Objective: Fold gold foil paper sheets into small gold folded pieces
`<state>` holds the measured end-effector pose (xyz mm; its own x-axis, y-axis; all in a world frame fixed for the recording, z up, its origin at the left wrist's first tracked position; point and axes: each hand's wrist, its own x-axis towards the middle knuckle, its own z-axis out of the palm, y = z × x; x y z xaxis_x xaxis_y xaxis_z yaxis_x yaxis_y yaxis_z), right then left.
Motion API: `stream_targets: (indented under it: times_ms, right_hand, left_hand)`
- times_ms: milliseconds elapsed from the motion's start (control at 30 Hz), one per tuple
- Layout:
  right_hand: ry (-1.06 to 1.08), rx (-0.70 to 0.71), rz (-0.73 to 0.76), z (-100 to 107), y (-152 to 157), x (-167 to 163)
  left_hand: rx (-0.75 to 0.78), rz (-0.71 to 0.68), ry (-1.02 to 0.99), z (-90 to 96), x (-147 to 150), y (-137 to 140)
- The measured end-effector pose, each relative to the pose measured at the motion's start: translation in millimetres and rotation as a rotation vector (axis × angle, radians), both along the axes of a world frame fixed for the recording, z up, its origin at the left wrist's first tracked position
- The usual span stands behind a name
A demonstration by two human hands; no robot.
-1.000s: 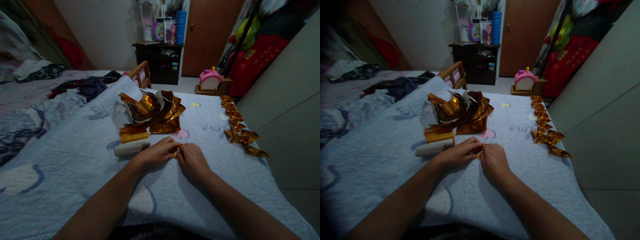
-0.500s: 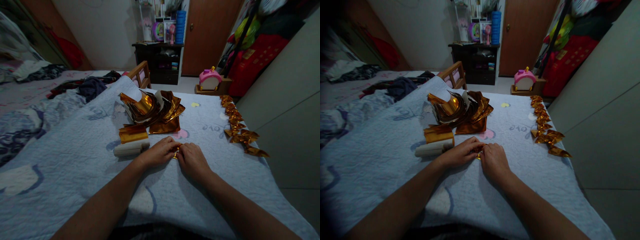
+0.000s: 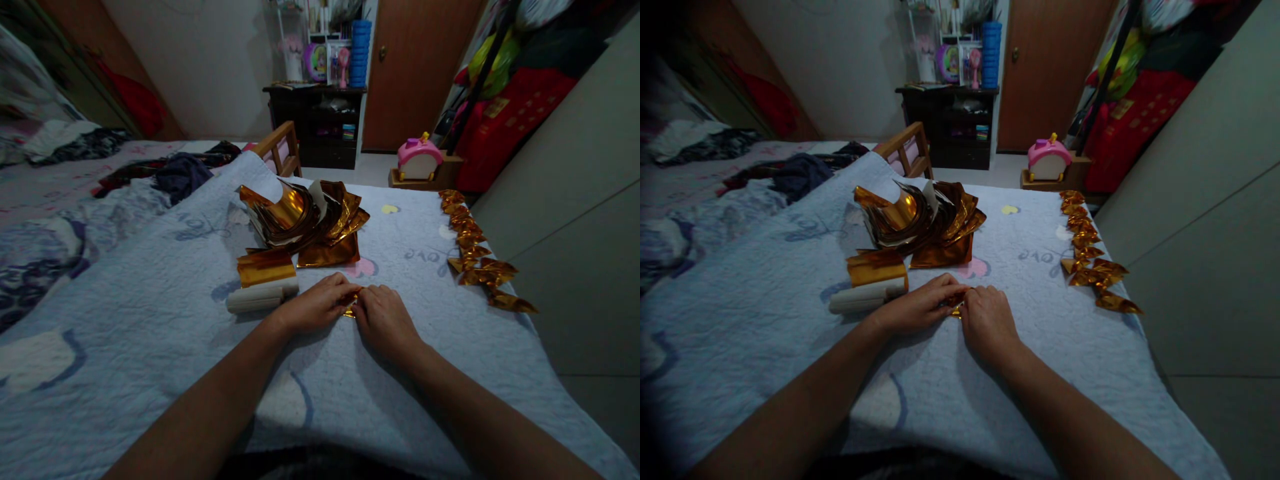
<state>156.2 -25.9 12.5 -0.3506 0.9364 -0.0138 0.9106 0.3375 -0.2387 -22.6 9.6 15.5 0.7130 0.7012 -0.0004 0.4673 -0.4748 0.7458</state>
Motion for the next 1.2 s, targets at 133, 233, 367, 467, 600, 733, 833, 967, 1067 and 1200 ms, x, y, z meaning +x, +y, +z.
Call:
stream_targets:
  times_ms: [133,233,367,467,600,733,833,967,1067,1200]
  right_hand:
    - [0.0,0.001,0.004,0.0,-0.1,0.3]
    - [0.002,0.006,0.009,-0.2,-0.2,0.6]
    - [0.002,0.016,0.014,-0.3,-0.1,0.5]
    - [-0.006,0.006,0.009,1.0,0.0,-0.2]
    - [-0.01,0.004,0.003,1.9,-0.5,-0.9]
    - [-0.005,0.017,0.0,-0.2,-1.0,-0.3]
    - [-0.007,0.024,0.006,-1.6,-0.8,0.0]
    - [-0.014,0.02,0.001,-2.2,-0.4,0.0]
    - [-0.009,0.018,0.002,-2.4,-0.7,0.1]
    - [-0.003,0.026,0.01,-1.4,-1.0,0.1]
  left_hand:
    - [0.002,-0.009,0.009,1.9,-0.5,-0.5]
    - [0.007,-0.014,0.015,2.3,-1.1,-0.5]
    - [0.0,-0.018,0.014,2.1,-1.6,-0.6]
    - [-0.001,-0.019,0.019,1.8,-1.5,-0.6]
    - [0.004,-0.017,0.015,1.7,-1.1,-0.5]
    - [-0.003,-0.02,0.006,1.8,-1.1,-0.4]
    - [0.0,-0.023,0.007,1.1,-1.2,-0.3]
    - [0.002,-0.016,0.016,0.1,-1.3,-0.3]
    - [-0.004,-0.018,0.02,0.4,-1.4,-0.3]
    - [-0.011,-0.017,0.027,1.8,-1.3,-0.5]
